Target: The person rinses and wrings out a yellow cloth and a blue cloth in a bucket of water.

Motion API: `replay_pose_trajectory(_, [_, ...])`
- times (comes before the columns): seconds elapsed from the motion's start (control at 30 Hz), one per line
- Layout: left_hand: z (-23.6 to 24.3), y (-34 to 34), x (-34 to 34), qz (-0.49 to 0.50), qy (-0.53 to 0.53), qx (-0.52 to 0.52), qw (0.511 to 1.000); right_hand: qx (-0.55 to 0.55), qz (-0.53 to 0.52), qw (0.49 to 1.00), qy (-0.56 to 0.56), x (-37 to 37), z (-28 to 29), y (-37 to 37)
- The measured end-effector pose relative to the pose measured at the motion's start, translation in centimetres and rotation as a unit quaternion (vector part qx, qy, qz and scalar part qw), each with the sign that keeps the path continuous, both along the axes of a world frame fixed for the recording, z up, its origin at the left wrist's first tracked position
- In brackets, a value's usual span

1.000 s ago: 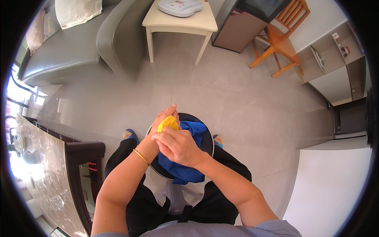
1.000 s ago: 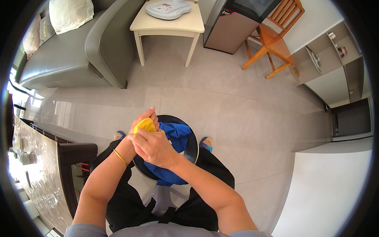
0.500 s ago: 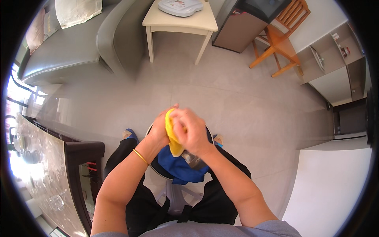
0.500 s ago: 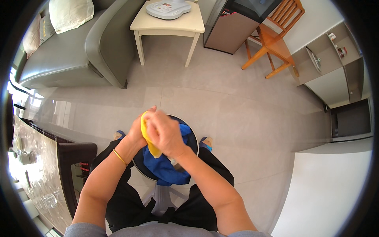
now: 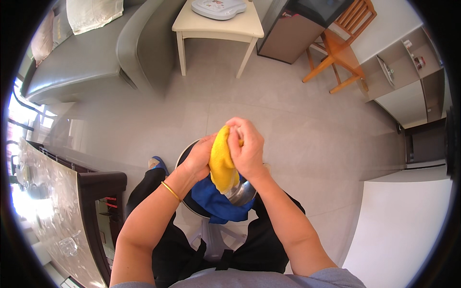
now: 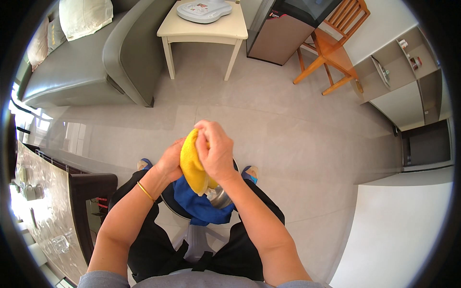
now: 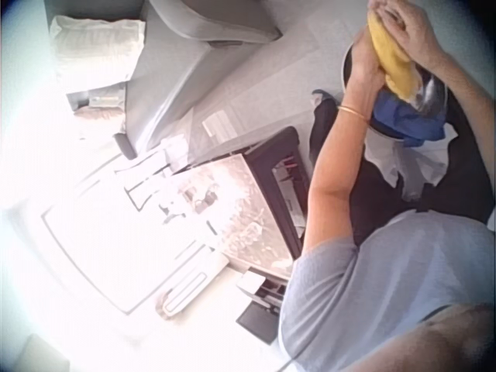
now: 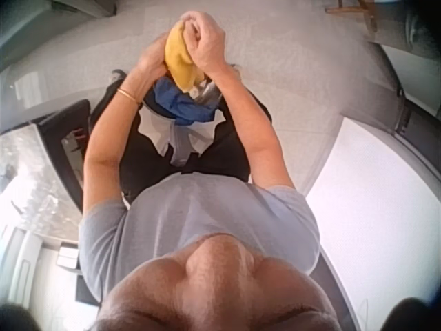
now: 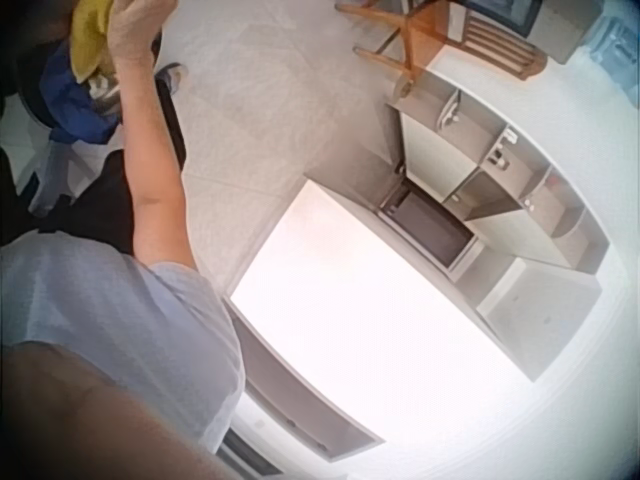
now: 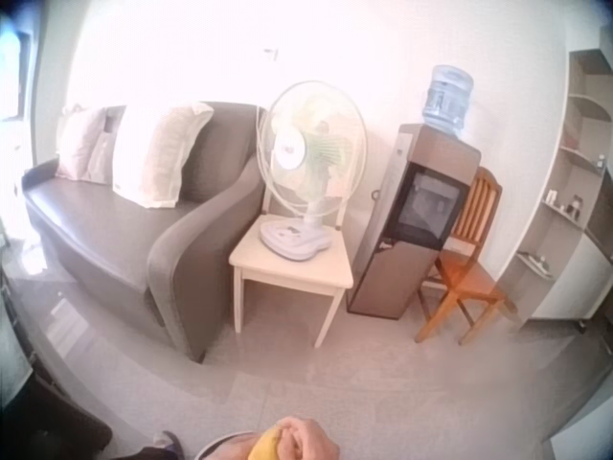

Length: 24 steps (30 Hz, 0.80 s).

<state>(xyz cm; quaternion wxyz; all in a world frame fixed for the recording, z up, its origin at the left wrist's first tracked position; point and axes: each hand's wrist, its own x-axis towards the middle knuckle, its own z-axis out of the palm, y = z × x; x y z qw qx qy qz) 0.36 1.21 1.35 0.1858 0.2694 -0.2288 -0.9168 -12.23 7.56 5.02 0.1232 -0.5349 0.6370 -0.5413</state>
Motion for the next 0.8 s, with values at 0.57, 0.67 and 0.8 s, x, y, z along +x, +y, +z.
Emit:
replay_pose_trajectory(0.57, [0.5, 0.1, 0.0, -0.033, -0.016, -0.036, 0.999, 0.001, -0.016, 1.0, 0.02, -0.5, -0.1, -0.2])
replay_pose_trajectory(0.67, [0.6, 0.0, -0.1, -0.008, -0.014, -0.016, 1.0, 0.018, -0.01, 1.0, 0.009, -0.3, 0.0, 0.0])
replay_pose_trajectory(0.8, [-1.6, -0.6, 0.3, 0.082, -0.022, 0.08, 0.993, -0.02, 0.105, 0.994, 0.04, 1.9, 0.5, 0.7])
